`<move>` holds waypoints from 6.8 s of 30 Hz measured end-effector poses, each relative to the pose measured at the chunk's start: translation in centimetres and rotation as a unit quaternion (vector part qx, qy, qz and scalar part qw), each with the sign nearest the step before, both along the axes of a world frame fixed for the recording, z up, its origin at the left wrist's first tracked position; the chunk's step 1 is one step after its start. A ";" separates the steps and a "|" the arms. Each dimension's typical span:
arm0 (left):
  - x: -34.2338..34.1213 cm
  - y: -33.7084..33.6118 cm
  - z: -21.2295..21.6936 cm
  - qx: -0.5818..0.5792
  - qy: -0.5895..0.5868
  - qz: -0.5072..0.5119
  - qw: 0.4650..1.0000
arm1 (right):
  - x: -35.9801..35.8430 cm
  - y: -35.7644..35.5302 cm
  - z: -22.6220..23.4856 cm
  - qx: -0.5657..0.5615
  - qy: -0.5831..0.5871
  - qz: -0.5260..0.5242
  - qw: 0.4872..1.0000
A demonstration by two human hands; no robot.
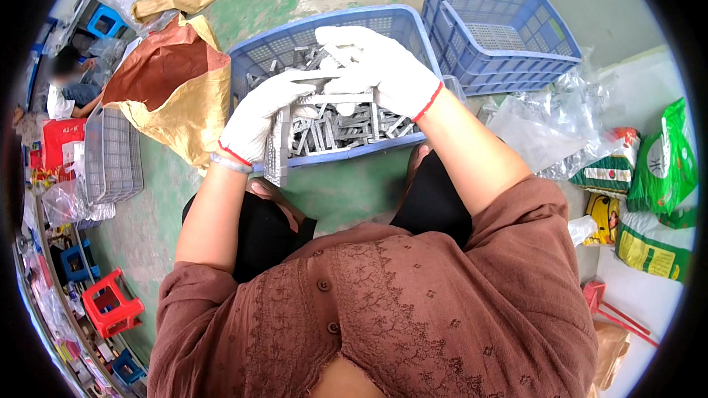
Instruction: The person sits and repeatedly picks up small silver metal brackets from a blue crate, inspects them by turning them over in gloved hands, and places them back into the crate. The person occasionally reaches for a plastic bag nearby but continues handling the metal parts.
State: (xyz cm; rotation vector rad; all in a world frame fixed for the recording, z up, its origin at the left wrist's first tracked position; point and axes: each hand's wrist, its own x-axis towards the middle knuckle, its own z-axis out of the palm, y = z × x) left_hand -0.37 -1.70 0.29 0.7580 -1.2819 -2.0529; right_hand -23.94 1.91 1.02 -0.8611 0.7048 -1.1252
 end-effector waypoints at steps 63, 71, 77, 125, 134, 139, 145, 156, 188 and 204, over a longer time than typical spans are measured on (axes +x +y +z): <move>2.3 0.7 -1.5 -0.023 0.021 0.001 1.000 | -4.3 0.7 2.6 -0.121 -0.097 -0.163 0.974; 1.9 0.1 -1.8 0.094 0.157 -0.017 0.983 | -3.8 1.1 2.5 -0.112 -0.126 -0.161 0.972; 1.1 0.4 -0.9 0.082 0.121 0.051 0.988 | -5.0 1.0 3.2 -0.101 -0.040 -0.100 0.989; 2.9 2.3 3.7 -0.037 -0.026 0.036 0.998 | -0.5 1.1 5.5 -0.021 0.367 -0.050 0.928; 2.9 1.5 2.2 0.019 0.058 0.044 0.997 | -0.9 -0.1 3.4 0.064 0.326 -0.024 0.943; 2.8 1.5 1.0 0.017 0.083 0.062 0.994 | -0.5 -0.1 3.7 0.094 0.329 -0.032 0.939; 3.1 1.5 1.9 0.007 0.007 0.048 0.999 | -0.7 0.1 4.0 0.108 0.316 -0.023 0.942; 3.5 1.9 2.2 -0.028 -0.002 0.013 1.000 | -1.1 0.6 3.7 -0.038 0.292 -0.004 0.956; 6.9 1.2 0.0 -0.016 0.108 0.013 0.994 | 5.2 -6.4 11.2 -0.258 0.455 -0.051 0.851; 10.0 0.1 1.9 -0.020 0.262 0.085 0.961 | 12.8 -10.8 17.6 -0.154 0.193 0.075 0.966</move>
